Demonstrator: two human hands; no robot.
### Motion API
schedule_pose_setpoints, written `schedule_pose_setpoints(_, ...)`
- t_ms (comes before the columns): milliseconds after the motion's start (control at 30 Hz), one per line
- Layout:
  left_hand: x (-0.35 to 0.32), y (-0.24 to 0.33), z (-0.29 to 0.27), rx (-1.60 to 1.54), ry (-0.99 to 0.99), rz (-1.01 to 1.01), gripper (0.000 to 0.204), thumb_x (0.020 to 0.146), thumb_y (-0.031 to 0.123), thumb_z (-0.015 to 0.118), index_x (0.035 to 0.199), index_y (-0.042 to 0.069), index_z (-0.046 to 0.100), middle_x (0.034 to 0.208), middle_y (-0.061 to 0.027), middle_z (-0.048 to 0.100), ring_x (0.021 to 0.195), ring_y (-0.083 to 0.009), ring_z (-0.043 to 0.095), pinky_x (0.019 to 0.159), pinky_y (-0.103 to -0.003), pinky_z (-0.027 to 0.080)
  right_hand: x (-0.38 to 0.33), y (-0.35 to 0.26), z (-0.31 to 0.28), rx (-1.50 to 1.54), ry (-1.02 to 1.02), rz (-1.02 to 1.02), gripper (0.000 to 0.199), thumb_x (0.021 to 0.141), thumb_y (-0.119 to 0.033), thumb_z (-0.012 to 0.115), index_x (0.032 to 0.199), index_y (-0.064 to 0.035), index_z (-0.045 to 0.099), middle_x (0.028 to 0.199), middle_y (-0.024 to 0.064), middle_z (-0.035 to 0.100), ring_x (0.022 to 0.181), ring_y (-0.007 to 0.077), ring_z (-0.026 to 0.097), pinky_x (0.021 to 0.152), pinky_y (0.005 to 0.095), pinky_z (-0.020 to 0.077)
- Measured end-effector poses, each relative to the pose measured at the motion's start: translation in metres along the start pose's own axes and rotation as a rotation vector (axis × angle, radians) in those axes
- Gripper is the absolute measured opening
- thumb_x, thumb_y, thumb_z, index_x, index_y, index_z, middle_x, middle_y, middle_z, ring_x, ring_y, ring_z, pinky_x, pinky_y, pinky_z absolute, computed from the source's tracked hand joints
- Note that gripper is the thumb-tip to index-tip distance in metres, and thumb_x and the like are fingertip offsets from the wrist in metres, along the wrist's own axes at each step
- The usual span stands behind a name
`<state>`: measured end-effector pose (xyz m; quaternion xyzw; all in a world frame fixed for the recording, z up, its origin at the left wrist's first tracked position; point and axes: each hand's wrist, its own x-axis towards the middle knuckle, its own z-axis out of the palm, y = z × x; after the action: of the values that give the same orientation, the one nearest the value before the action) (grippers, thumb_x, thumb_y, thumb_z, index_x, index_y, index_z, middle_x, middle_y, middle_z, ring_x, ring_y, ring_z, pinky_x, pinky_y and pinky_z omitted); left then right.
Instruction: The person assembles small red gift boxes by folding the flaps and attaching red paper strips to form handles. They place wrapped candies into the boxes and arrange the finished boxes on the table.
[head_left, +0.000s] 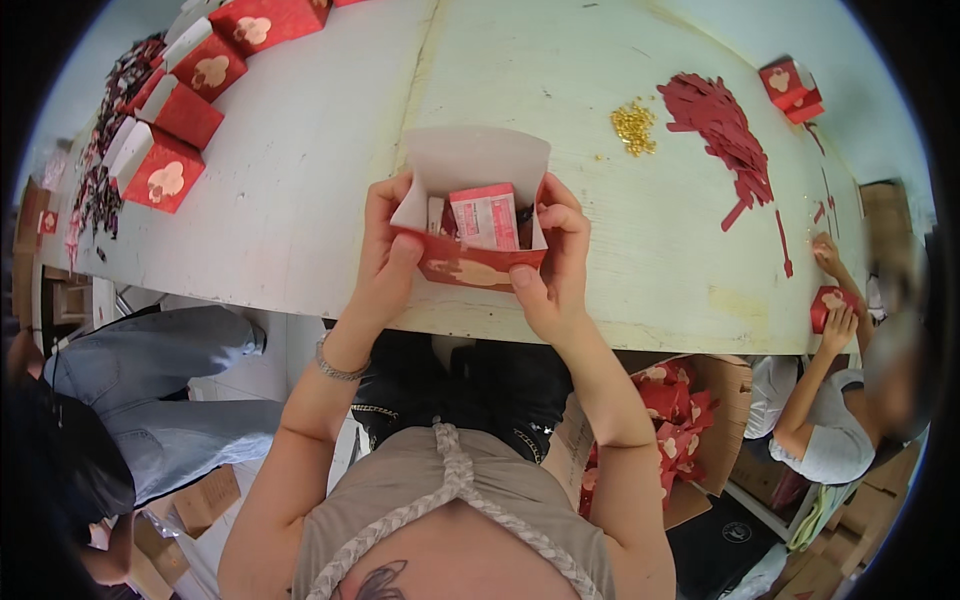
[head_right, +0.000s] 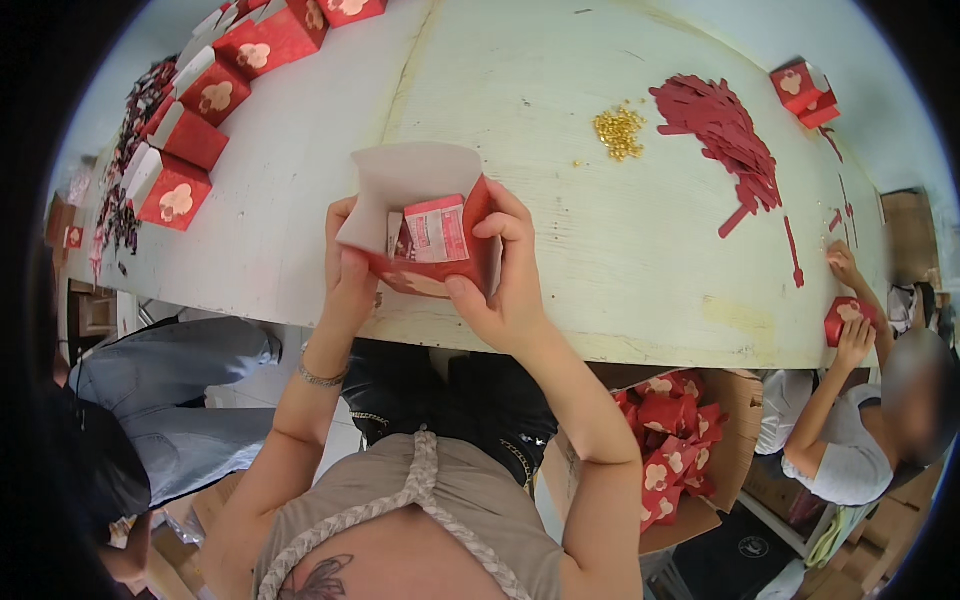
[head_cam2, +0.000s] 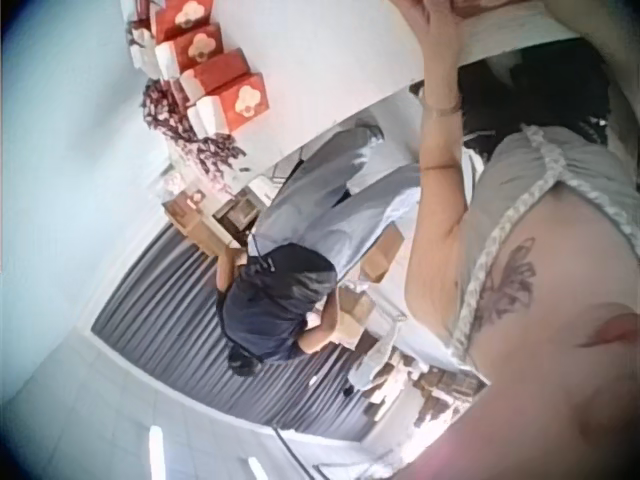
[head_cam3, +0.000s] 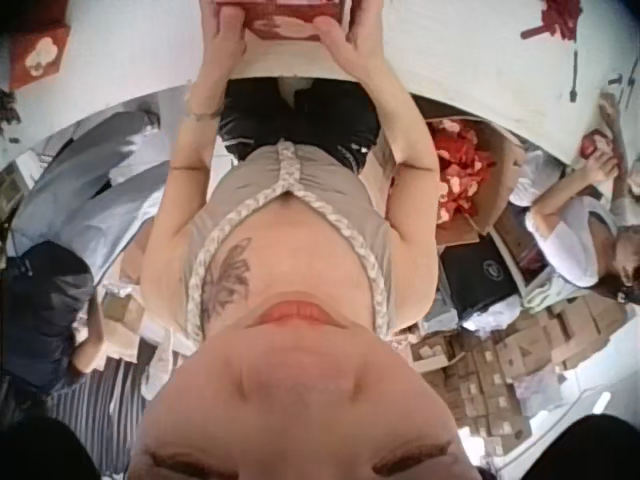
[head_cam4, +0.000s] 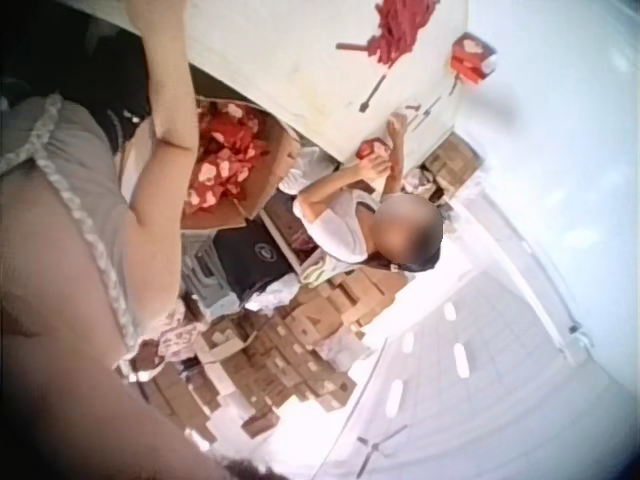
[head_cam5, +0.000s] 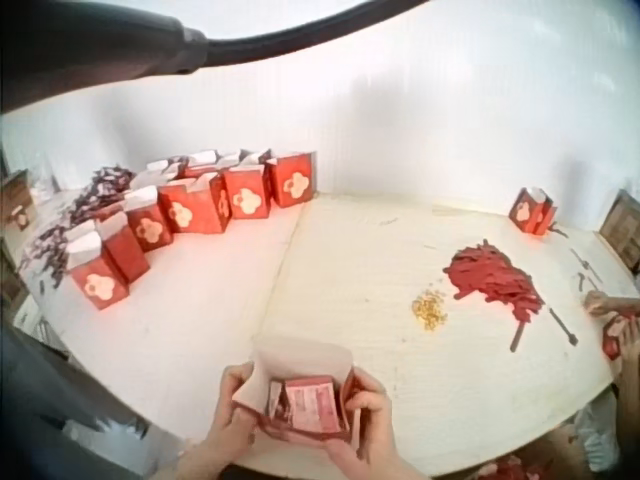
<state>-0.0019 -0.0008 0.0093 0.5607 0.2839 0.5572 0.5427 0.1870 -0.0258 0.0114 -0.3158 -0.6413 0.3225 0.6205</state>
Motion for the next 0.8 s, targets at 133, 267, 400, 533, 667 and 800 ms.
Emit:
schedule_pose_setpoints(133,0.010,0.003,0.008,0.018,0.081,0.087,0.035,0.094,0.032,0.053,0.106,-0.001,0.050,0.113,-0.0065,0.050,0.102,-0.0119,0.048,0.090,-0.026,0.039,0.005,0.001,0.018,-0.101,0.206,-0.062,0.029,0.083,-0.012,0.062,0.106,-0.0015,0.048,0.126,0.0194,0.041,0.113,0.0273,0.043,0.096,0.0371,0.0351)
schedule_pose_setpoints(267,0.018,0.008,0.017,0.098,0.274,0.069,0.014,0.089,0.011,0.061,0.082,0.000,0.057,0.087,-0.0014,0.053,0.078,-0.0084,0.047,0.071,-0.021,0.039,0.008,-0.006,0.020,-0.272,0.377,0.035,0.015,0.088,-0.009,0.060,0.079,0.0019,0.059,0.091,0.0089,0.058,0.078,0.0151,0.050,0.065,0.0253,0.0397)
schedule_pose_setpoints(400,0.020,0.006,0.023,0.191,0.337,0.001,0.013,0.085,0.007,0.065,0.077,0.001,0.057,0.077,0.0020,0.051,0.067,-0.0062,0.043,0.061,-0.020,0.037,0.012,0.002,0.017,-0.160,0.346,0.109,0.010,0.089,-0.008,0.060,0.083,0.0006,0.058,0.087,0.0063,0.059,0.074,0.0106,0.050,0.063,0.0236,0.0395)
schedule_pose_setpoints(533,0.020,0.009,0.022,0.173,0.275,-0.109,0.010,0.086,0.008,0.065,0.082,0.002,0.058,0.078,0.0016,0.053,0.068,-0.0053,0.046,0.061,-0.020,0.039,0.031,-0.014,0.023,0.103,0.357,0.404,0.014,0.090,-0.011,0.060,0.096,0.0012,0.057,0.091,0.0050,0.061,0.075,0.0082,0.053,0.065,0.0213,0.0420)
schedule_pose_setpoints(667,0.026,0.019,0.038,0.019,0.325,-0.132,0.015,0.087,0.007,0.062,0.100,0.001,0.056,0.082,-0.0005,0.058,0.073,-0.0059,0.052,0.065,-0.020,0.043,0.033,-0.015,0.014,0.123,0.260,0.510,0.022,0.091,-0.014,0.060,0.105,0.0032,0.058,0.095,0.0047,0.063,0.082,0.0074,0.055,0.071,0.0209,0.0444)
schedule_pose_setpoints(800,0.030,0.016,0.026,-0.037,0.172,-0.226,0.026,0.091,0.006,0.055,0.115,0.000,0.049,0.094,-0.0041,0.061,0.084,-0.0086,0.058,0.072,-0.022,0.048,0.031,-0.012,0.015,0.170,0.263,0.478,0.023,0.091,-0.014,0.060,0.105,0.0036,0.059,0.097,0.0041,0.063,0.087,0.0080,0.056,0.076,0.0218,0.0457)
